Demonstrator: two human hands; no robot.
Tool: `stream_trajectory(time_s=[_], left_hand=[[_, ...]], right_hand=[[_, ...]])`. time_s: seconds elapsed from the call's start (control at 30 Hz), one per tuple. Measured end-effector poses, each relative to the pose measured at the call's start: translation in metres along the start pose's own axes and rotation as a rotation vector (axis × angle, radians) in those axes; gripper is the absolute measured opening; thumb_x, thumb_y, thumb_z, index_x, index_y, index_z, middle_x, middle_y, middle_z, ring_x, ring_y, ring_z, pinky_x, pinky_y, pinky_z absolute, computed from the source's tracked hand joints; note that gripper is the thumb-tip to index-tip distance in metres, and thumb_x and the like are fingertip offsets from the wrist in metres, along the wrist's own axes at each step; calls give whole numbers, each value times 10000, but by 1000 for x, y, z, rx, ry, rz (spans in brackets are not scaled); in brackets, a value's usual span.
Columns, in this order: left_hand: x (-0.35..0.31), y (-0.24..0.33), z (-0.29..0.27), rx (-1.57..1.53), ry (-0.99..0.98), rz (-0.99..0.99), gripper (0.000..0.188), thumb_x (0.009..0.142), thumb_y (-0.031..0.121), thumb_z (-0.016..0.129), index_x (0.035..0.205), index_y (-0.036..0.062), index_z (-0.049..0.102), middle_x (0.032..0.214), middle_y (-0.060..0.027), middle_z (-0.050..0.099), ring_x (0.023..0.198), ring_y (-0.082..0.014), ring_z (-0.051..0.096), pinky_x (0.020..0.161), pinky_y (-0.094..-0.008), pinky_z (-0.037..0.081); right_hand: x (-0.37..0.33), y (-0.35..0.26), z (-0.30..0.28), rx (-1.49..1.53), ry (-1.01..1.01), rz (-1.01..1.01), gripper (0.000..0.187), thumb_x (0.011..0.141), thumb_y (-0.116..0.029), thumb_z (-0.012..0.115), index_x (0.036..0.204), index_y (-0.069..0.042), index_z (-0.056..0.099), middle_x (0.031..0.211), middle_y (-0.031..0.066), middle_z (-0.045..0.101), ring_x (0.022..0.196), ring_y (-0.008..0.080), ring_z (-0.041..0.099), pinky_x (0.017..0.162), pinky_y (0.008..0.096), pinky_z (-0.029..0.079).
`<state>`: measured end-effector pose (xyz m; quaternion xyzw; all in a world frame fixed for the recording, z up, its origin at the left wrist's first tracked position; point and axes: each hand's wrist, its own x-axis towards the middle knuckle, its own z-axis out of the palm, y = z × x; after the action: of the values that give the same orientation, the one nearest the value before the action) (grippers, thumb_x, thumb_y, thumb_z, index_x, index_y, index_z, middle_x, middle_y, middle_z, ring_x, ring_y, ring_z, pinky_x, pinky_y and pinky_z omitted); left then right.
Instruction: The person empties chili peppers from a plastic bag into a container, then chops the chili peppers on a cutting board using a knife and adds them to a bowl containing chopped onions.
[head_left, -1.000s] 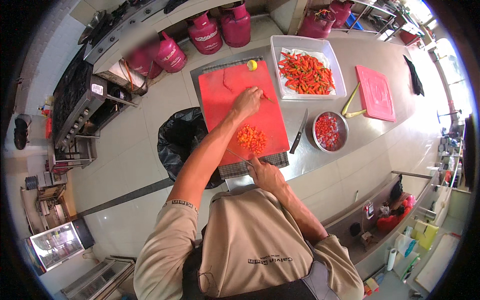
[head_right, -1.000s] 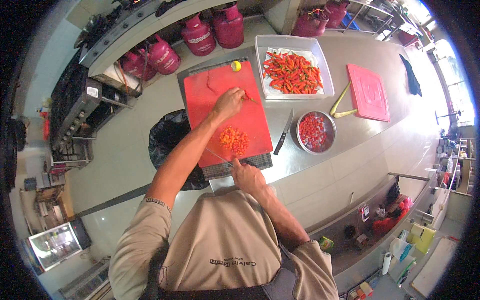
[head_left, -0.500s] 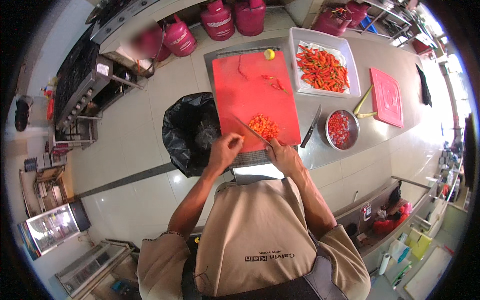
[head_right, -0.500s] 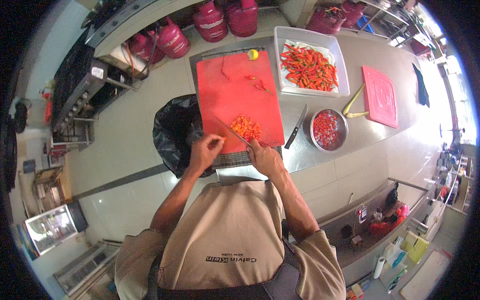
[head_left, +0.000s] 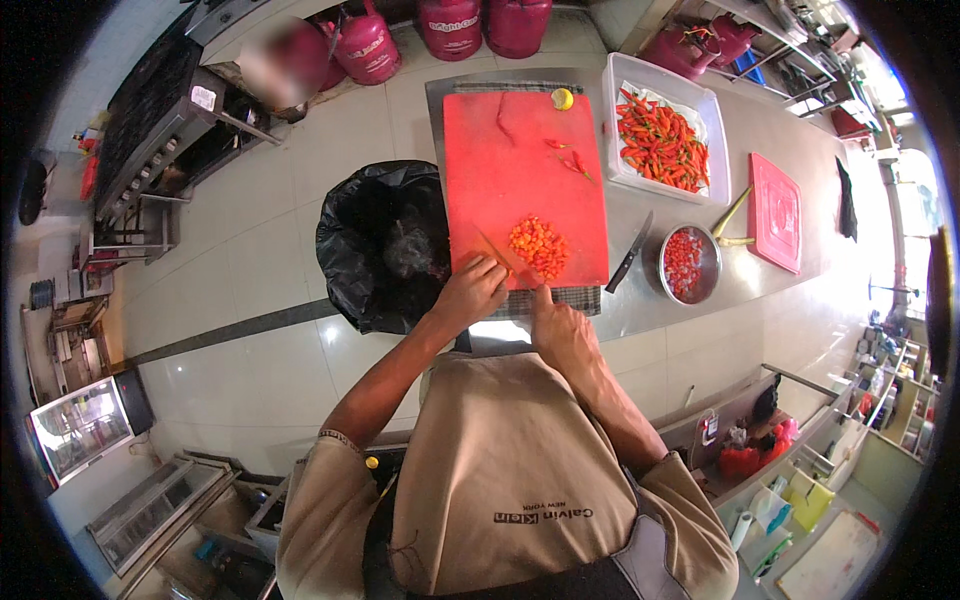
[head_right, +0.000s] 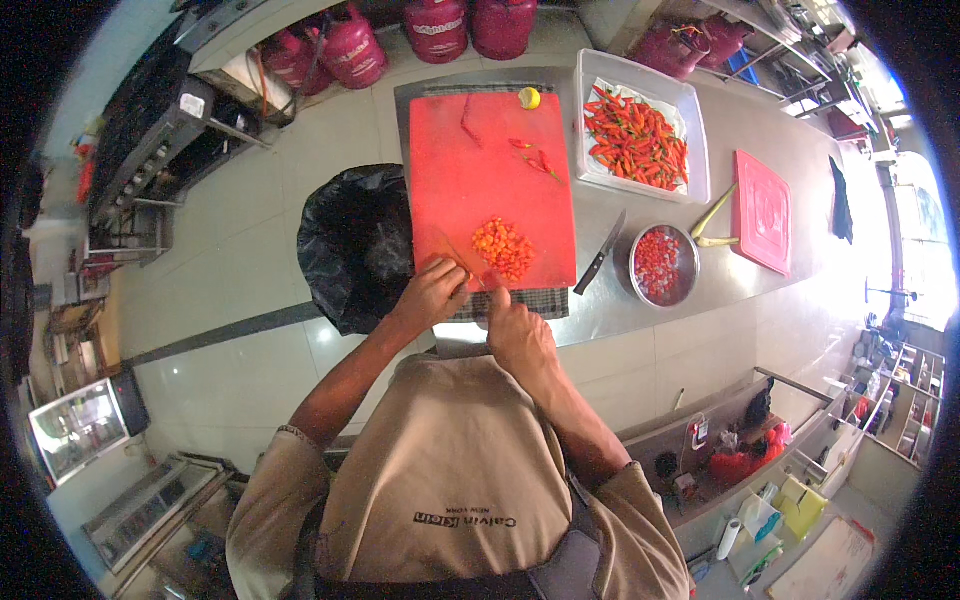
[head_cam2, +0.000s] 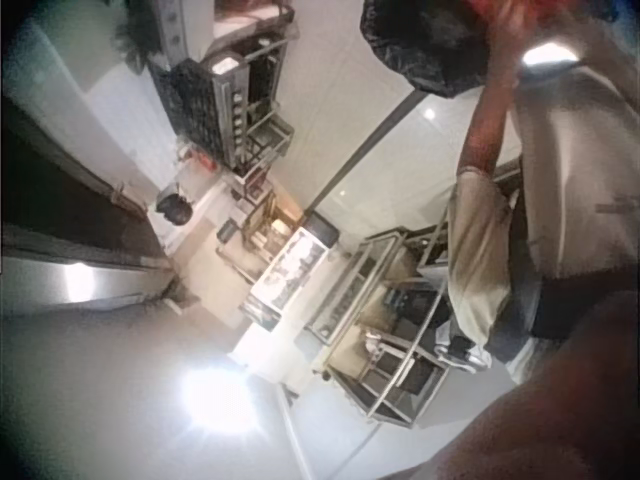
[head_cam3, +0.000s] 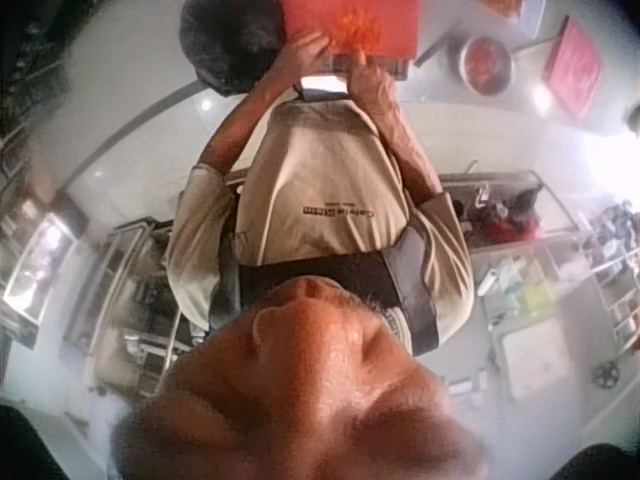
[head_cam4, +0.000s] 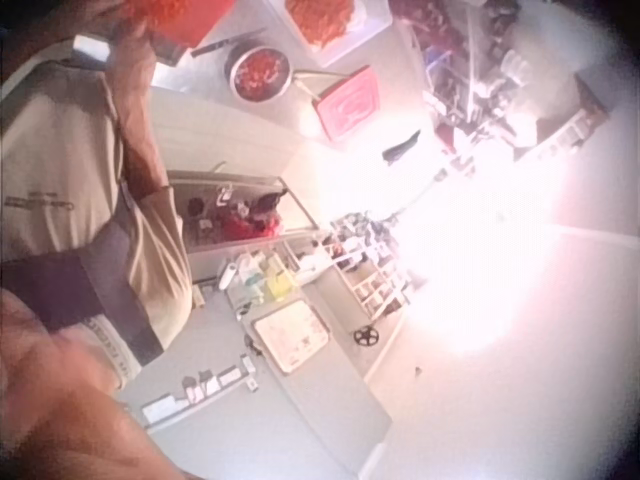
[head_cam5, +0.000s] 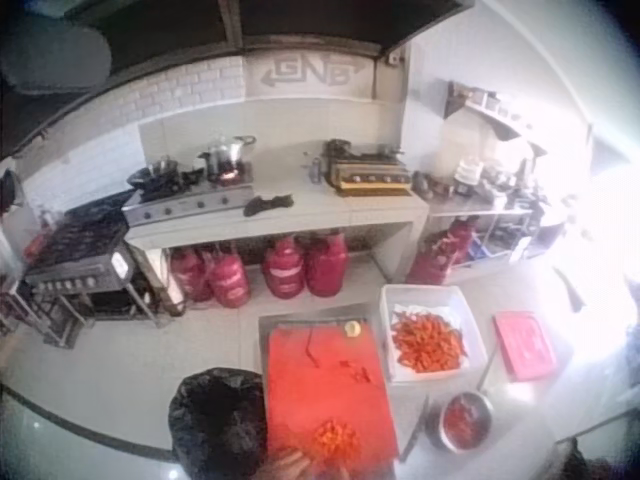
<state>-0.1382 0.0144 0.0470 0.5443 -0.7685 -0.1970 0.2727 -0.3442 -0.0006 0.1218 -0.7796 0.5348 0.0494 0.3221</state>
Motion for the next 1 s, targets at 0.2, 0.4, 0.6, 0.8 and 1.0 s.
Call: stream_trajectory(time_s=[0.2, 0.4, 0.6, 0.8, 1.0], left_hand=[[-1, -1, 8, -18, -49, 9, 207, 839, 50, 719, 1033, 4, 663, 987, -126, 646, 989, -311, 649, 933, -430, 548], [-1, 7, -4, -30, -52, 47, 230, 846, 45, 721, 1066, 7, 664, 971, -126, 650, 1002, -318, 661, 902, -426, 566], [-5, 3, -2, -33, -35, -26, 139, 911, 68, 696, 1019, 0, 641, 965, -137, 647, 966, -323, 670, 861, -426, 578], [-5, 4, -5, -12, -54, -14, 142, 914, 76, 707, 1003, -9, 636, 988, -146, 666, 973, -336, 668, 876, -439, 572], [-4, 4, -4, 3, 5, 151, 154, 899, 76, 712, 1007, -13, 647, 994, -147, 666, 981, -335, 676, 887, -435, 571]], right_hand=[[13, 23, 41, -12, 6, -24, 358, 1020, -145, 462, 1330, 25, 399, 753, 301, 699, 717, 505, 716, 650, 609, 580], [-1, 11, 27, -31, -60, 49, 339, 1015, -137, 481, 1299, 29, 399, 719, 299, 686, 695, 503, 710, 639, 627, 578], [15, 24, 39, 104, 71, -65, 298, 1036, -194, 486, 1215, 39, 433, 699, 303, 675, 670, 502, 703, 613, 619, 574], [-2, 2, 4, 82, -69, 42, 348, 1051, -227, 483, 1298, 7, 411, 791, 356, 677, 788, 557, 686, 717, 659, 528], [21, 25, 49, 144, -1, -3, 226, 1025, -163, 496, 1143, 11, 414, 769, 342, 678, 762, 546, 695, 688, 630, 556]])
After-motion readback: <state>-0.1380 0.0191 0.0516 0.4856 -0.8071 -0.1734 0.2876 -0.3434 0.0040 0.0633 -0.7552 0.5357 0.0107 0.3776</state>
